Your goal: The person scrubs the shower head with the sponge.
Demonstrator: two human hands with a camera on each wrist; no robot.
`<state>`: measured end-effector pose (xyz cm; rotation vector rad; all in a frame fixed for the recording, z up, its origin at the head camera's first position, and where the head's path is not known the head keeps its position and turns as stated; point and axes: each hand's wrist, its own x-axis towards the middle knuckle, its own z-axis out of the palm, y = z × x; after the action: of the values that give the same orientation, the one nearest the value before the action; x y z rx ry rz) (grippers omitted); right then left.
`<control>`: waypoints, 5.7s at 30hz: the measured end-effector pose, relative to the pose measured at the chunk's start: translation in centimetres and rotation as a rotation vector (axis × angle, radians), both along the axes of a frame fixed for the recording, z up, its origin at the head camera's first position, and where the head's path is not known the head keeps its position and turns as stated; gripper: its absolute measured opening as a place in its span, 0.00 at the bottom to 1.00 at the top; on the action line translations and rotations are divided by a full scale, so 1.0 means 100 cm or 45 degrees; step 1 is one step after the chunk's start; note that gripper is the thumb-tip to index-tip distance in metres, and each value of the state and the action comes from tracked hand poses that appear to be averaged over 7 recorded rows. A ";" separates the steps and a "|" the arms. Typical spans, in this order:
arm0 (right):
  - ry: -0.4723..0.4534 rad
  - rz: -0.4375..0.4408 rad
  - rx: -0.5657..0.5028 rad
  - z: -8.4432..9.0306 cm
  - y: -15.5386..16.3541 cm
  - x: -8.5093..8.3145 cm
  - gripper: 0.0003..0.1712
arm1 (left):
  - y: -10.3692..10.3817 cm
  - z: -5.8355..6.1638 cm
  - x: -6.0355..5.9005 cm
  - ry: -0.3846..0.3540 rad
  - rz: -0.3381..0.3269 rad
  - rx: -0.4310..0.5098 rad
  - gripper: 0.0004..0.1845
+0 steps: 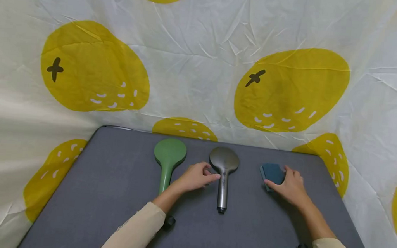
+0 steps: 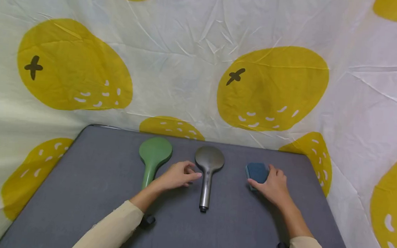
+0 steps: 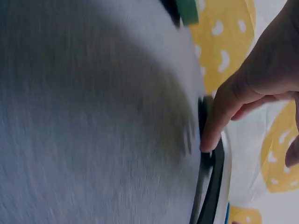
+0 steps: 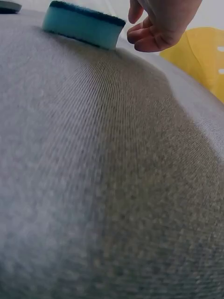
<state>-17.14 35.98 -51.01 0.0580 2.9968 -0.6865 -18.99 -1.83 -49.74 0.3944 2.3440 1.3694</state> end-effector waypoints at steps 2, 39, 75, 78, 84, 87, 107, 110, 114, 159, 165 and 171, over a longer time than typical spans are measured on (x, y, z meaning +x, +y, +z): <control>-0.014 -0.012 -0.003 -0.002 0.000 -0.002 0.67 | 0.009 -0.003 0.001 -0.082 0.042 0.069 0.40; -0.126 -0.104 -0.041 -0.005 -0.012 -0.005 0.62 | 0.049 -0.029 0.004 -0.201 0.331 0.301 0.18; 0.265 0.211 -0.087 0.061 -0.046 -0.002 0.51 | 0.030 -0.012 0.009 -0.003 0.400 0.596 0.26; 0.340 0.275 -0.079 0.072 -0.057 -0.002 0.49 | 0.026 -0.007 0.009 0.016 0.396 0.639 0.26; 0.484 0.390 -0.078 0.092 -0.077 -0.002 0.46 | 0.018 0.002 0.011 0.053 0.376 0.718 0.26; 0.545 0.432 -0.087 0.101 -0.086 0.000 0.46 | 0.015 0.008 0.013 0.075 0.379 0.714 0.26; 0.958 0.907 0.130 0.127 -0.137 0.017 0.41 | 0.011 0.018 0.023 0.222 0.360 0.707 0.27; 0.944 0.938 0.144 0.127 -0.143 0.018 0.41 | 0.012 0.016 0.025 0.245 0.317 0.776 0.27; 0.965 0.981 0.141 0.124 -0.149 0.017 0.42 | 0.012 0.016 0.027 0.267 0.274 0.824 0.25; 0.678 0.711 0.121 0.182 -0.168 -0.052 0.39 | 0.019 0.014 0.041 0.250 0.339 0.785 0.27; 0.633 0.679 0.094 0.187 -0.163 -0.060 0.40 | 0.020 0.016 0.041 0.252 0.340 0.763 0.28; 0.646 0.736 0.130 0.182 -0.161 -0.053 0.40 | 0.020 0.017 0.041 0.263 0.349 0.747 0.28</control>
<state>-22.40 19.92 -32.85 -1.0802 3.2212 -0.5328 -14.92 0.13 -48.04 0.3999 2.1669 2.2520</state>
